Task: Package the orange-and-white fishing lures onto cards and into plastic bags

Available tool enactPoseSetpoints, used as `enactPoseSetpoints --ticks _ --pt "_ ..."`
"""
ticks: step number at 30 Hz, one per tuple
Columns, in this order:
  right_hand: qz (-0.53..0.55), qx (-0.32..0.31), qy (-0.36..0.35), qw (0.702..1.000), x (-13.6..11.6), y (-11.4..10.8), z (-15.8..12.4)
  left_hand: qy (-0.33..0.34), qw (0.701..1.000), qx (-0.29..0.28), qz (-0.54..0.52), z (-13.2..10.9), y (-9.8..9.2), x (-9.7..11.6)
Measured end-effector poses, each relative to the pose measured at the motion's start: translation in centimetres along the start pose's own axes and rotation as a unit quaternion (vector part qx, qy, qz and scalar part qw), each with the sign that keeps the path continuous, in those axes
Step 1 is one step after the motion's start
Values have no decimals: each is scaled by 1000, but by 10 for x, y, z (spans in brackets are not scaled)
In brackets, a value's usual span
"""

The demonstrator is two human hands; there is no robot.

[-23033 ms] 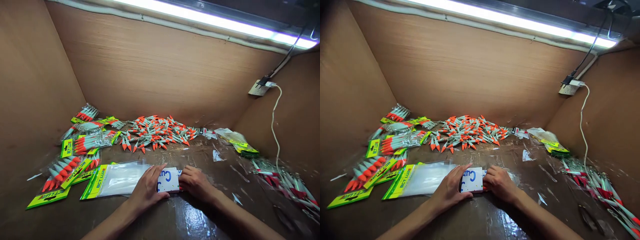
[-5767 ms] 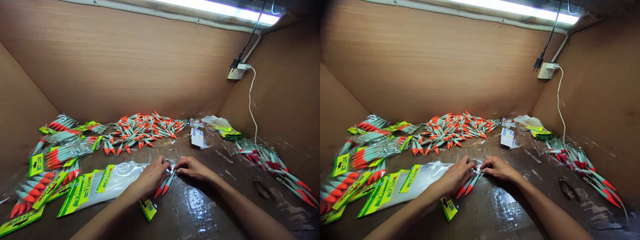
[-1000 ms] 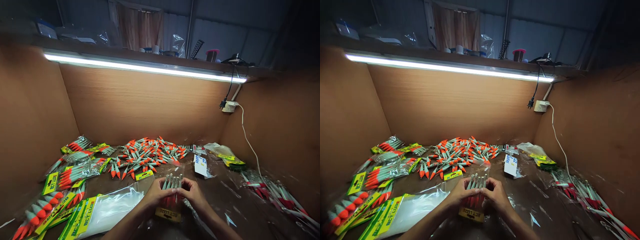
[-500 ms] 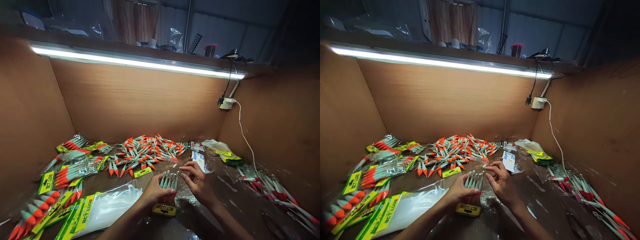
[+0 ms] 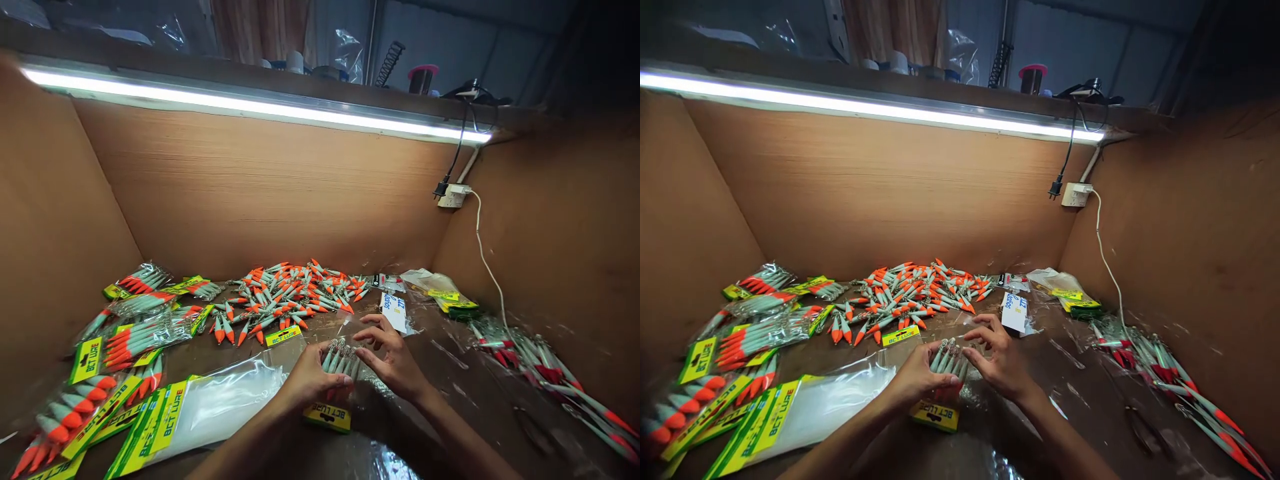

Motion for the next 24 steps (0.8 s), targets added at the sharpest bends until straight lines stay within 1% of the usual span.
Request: enactPoseSetpoints --ticks 3,6,10,12,16,20,22,24 --pt "31 -1 31 999 8 5 -1 3 1000 0 -8 0 -1 -1" --pt "52 2 56 997 19 6 -1 -18 1000 7 -19 2 -9 -8" --pt "54 -2 61 997 25 3 -1 -24 999 32 13 5 -24 -15" --pt "48 -9 58 997 23 4 -2 -21 999 38 21 6 -27 -16" --pt "39 -11 49 998 17 2 -2 -5 999 38 17 5 -23 -12" --pt "27 1 42 999 13 -3 -1 7 999 43 3 3 -17 -8" --pt "31 3 46 998 14 -3 -1 2 999 45 -13 3 -14 -9" --pt "41 -5 56 998 17 -1 -1 -20 999 30 -40 2 -9 -16"
Point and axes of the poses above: each hand's wrist, its own z-axis towards the middle knuckle, its own y-axis out of the palm, x = y × z, the point moved 10 cm from there along z, towards the middle knuckle, and after that the axes turned 4 degrees about -z, right-handed, at the moved point
